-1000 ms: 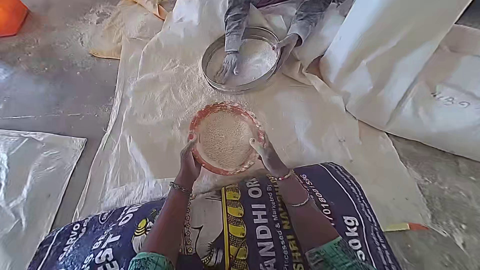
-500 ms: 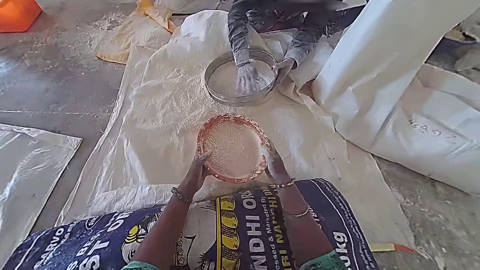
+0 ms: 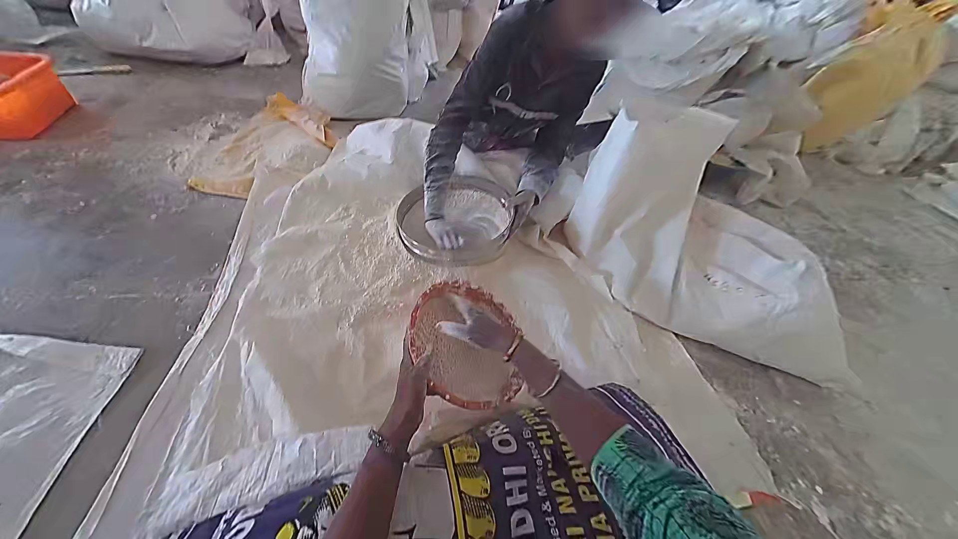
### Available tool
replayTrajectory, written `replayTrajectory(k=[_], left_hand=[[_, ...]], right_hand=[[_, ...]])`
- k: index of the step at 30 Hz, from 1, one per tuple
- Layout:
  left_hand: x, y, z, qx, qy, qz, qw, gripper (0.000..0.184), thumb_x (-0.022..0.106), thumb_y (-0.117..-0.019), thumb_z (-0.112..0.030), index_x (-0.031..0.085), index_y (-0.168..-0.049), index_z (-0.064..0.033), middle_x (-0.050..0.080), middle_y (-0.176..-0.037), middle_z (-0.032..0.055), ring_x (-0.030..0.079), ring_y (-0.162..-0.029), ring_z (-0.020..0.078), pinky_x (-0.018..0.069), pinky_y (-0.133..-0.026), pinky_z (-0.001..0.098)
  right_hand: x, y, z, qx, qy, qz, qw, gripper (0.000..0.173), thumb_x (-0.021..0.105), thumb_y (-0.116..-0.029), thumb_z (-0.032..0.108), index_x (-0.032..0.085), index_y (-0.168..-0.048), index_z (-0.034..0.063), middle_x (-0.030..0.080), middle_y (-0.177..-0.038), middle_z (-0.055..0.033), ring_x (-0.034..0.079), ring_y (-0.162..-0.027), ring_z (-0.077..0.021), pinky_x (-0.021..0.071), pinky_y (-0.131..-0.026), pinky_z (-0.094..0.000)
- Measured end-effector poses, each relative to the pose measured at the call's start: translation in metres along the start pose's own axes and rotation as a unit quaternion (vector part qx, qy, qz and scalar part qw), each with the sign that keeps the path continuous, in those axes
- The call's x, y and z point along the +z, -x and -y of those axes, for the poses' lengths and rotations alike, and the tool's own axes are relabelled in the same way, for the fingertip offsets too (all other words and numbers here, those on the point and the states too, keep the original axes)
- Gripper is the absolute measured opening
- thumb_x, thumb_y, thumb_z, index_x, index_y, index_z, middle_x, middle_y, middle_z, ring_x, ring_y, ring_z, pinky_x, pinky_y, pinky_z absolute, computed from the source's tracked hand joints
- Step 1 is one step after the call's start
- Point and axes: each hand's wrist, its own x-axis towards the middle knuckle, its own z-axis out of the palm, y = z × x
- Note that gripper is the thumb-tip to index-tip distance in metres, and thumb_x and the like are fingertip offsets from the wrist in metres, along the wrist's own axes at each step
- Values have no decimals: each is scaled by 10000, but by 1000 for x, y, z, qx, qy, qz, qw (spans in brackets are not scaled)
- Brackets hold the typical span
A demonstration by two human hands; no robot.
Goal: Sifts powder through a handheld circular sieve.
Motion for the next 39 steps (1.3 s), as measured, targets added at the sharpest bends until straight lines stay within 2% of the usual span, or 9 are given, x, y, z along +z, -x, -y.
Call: replayTrajectory(k=[7, 10, 14, 21, 25, 27, 31, 35, 39], left_hand=[[-5, 1, 1, 22, 16, 0, 1000, 585, 404, -1094, -253, 166, -1612, -118, 540, -1378, 223, 631, -1089, 259, 555, -852, 434], [-4, 1, 12, 48, -29, 0, 998, 512, 369, -1105, -251, 278, -1556, -27, 533, -1392, 203, 604, -1133, 234, 537, -919, 426], [-3, 4, -4, 3, 1, -23, 1000, 591, 376, -1102, -268, 130, -1624, -140, 376, -1543, 236, 544, -1233, 319, 501, -943, 503], [0, 6, 1, 19, 12, -22, 999, 509, 392, -1095, -255, 293, -1571, -103, 582, -1313, 203, 641, -972, 240, 554, -727, 413], [-2, -6, 1, 32, 37, -10, 999, 612, 423, -1067, -244, 167, -1612, -133, 544, -1372, 211, 625, -1098, 249, 553, -852, 438], [-5, -4, -3, 30, 28, -29, 999, 617, 441, -1049, -242, 198, -1603, -120, 566, -1336, 220, 632, -1024, 255, 552, -768, 431], [-3, -2, -8, 6, 11, -25, 1000, 584, 410, -1092, -227, 171, -1614, -118, 472, -1463, 227, 582, -1174, 286, 523, -904, 468], [1, 2, -6, -16, 28, -50, 998, 602, 395, -1089, -186, 124, -1623, -120, 351, -1549, 250, 524, -1257, 322, 500, -946, 487], [1, 0, -18, -43, 101, -79, 991, 589, 390, -1097, -186, 129, -1624, -172, 412, -1488, 252, 588, -1145, 323, 543, -848, 473]], right_hand=[[34, 47, 41, -148, 167, 76, 972, 374, 454, -1071, 126, 580, -1334, -108, 566, -1398, -299, 493, -1380, -403, 325, -1205, -466], [23, 57, 10, -160, 175, -3, 971, 338, 453, -1061, 142, 639, -1243, -73, 644, -1258, -281, 601, -1243, -406, 444, -1104, -528], [-14, 38, 9, -116, 105, -124, 980, 288, 508, -1031, 28, 690, -1234, -64, 666, -1280, -282, 616, -1253, -431, 429, -1115, -567], [-6, 18, 25, -54, 64, 3, 996, 554, 645, -1003, 269, 517, -1463, -11, 535, -1480, -235, 493, -1406, -336, 353, -1200, -477], [24, 37, 36, -143, 147, 101, 973, 518, 561, -1046, 309, 527, -1460, 1, 479, -1533, -238, 404, -1470, -361, 271, -1242, -491], [31, 44, 25, -207, 215, 99, 949, 479, 544, -1050, 265, 548, -1454, 9, 514, -1498, -260, 424, -1448, -413, 276, -1233, -546], [-3, 31, 26, -130, 241, 61, 960, 372, 452, -1078, 155, 596, -1356, -47, 588, -1390, -260, 537, -1343, -391, 389, -1159, -516], [-42, 28, 43, 1, 262, 171, 950, 639, 634, -1009, 434, 480, -1525, 90, 480, -1547, -199, 434, -1455, -362, 315, -1192, -557], [-10, 34, 48, -28, 265, 202, 942, 600, 719, -952, 200, 501, -1463, -27, 477, -1475, -308, 429, -1412, -450, 320, -1179, -563]])
